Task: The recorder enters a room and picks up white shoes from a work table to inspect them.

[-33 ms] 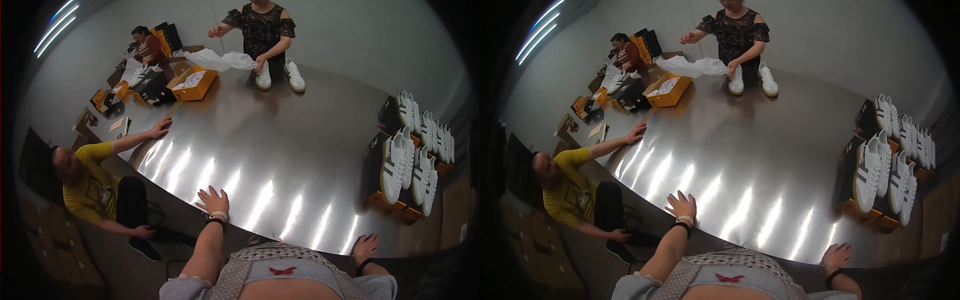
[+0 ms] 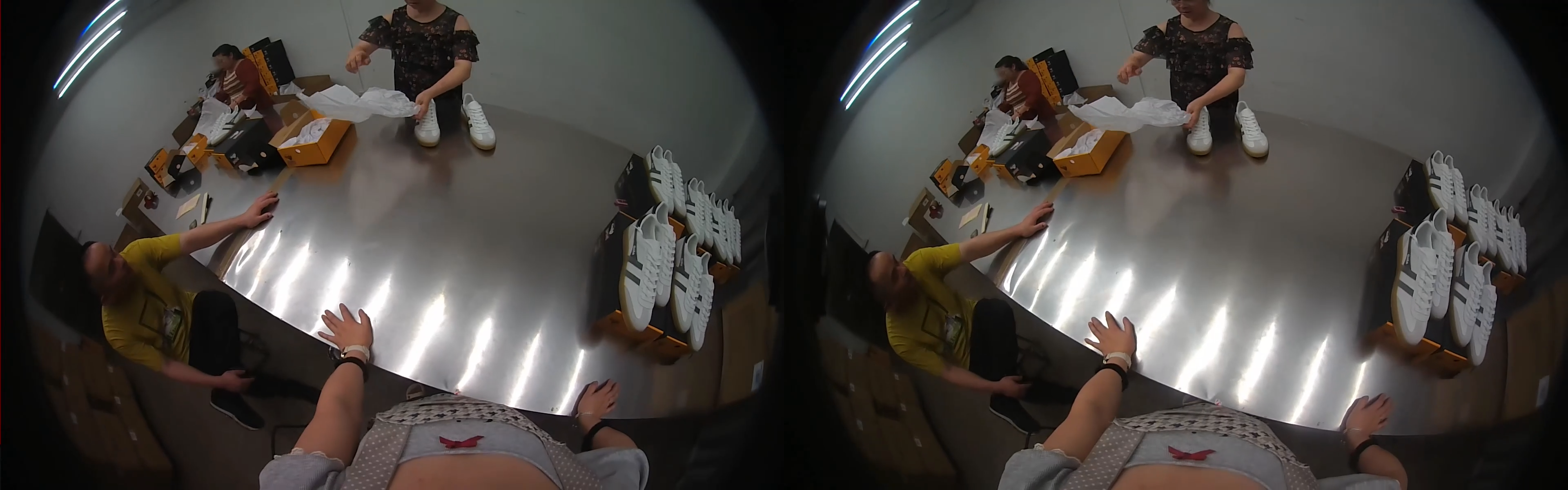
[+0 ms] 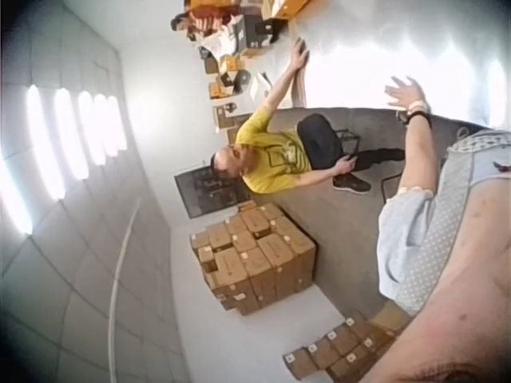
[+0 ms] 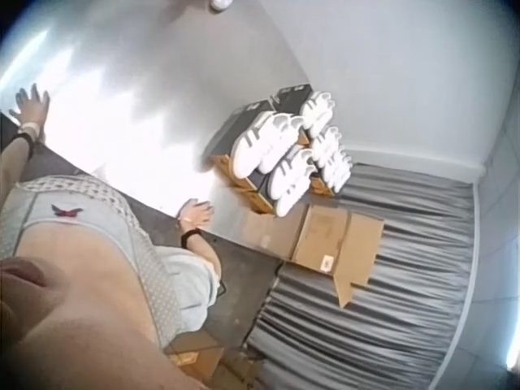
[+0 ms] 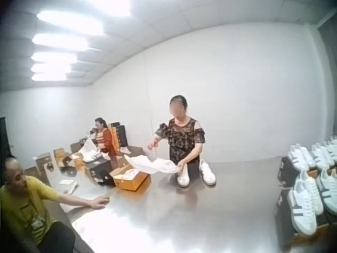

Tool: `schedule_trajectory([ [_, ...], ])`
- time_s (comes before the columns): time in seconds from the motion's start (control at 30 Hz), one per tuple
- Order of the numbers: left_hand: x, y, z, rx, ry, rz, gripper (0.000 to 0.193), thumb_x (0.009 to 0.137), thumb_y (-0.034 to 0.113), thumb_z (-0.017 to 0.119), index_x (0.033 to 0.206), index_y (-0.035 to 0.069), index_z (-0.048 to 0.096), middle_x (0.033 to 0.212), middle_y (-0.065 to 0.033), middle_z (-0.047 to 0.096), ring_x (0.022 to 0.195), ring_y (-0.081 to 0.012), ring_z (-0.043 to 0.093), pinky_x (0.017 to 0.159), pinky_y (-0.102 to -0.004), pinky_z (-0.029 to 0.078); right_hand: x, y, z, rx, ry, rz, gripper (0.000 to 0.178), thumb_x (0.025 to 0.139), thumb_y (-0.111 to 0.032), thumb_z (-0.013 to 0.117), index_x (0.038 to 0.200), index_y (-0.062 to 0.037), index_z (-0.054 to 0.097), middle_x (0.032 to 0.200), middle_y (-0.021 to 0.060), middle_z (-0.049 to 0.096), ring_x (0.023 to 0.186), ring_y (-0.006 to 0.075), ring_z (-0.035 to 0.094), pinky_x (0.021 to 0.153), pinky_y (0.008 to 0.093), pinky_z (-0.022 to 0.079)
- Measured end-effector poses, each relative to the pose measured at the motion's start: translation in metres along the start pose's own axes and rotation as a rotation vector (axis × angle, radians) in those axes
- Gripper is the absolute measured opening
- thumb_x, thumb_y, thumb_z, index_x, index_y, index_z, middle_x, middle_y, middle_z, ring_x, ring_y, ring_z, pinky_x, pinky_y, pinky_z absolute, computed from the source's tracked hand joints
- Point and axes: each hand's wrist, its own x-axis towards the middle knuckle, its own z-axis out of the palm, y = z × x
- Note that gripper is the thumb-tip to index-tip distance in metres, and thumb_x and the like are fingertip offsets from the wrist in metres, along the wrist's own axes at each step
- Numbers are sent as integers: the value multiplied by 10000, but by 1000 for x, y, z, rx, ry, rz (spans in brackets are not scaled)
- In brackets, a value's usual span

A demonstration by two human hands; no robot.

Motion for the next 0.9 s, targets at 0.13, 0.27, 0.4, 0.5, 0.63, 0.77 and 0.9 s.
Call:
schedule_trajectory([
  [0.13,2,1,0,26,11,1,608,874,445,428,1374,102,383,1463,-254,216,1396,-356,131,1064,-635,81,0,-2,0,29,13,-4,528,890,-321,459,1340,-57,377,1436,165,314,1358,301,247,1074,510,191],
  [0.27,-6,0,1,38,-19,-29,598,875,439,432,1353,82,398,1453,-267,219,1395,-356,133,1068,-627,86,0,-2,9,44,49,-11,524,883,-321,485,1321,-48,391,1429,161,322,1358,299,245,1078,512,189],
  [0.4,-6,6,-4,18,12,-6,594,875,438,436,1354,90,398,1454,-255,226,1396,-345,133,1068,-630,79,1,5,1,47,52,-31,525,881,-323,491,1312,-36,407,1431,163,319,1360,296,240,1087,512,175],
  [0.5,-12,8,-1,36,-8,-29,579,881,433,431,1350,94,402,1454,-241,237,1395,-336,142,1070,-628,86,-2,5,0,48,42,-21,534,878,-326,490,1318,-36,407,1442,166,309,1368,295,230,1090,511,170],
  [0.63,-4,0,0,71,17,-38,575,888,443,425,1358,113,392,1450,-230,257,1392,-329,159,1069,-631,98,-7,-1,-3,81,0,-29,536,874,-322,488,1319,-33,413,1457,168,293,1384,296,202,1097,512,155],
  [0.77,0,1,-1,64,29,-15,566,886,441,430,1347,113,403,1449,-231,268,1387,-337,175,1070,-626,115,-7,1,-7,109,26,-76,538,862,-317,495,1303,-18,423,1450,199,287,1384,324,188,1095,528,139],
  [0.9,-3,4,-1,57,33,-39,566,881,446,435,1342,119,409,1450,-225,270,1387,-336,179,1070,-625,117,-6,1,-7,123,33,-114,545,851,-306,497,1302,-10,421,1443,221,284,1383,341,181,1093,539,128],
])
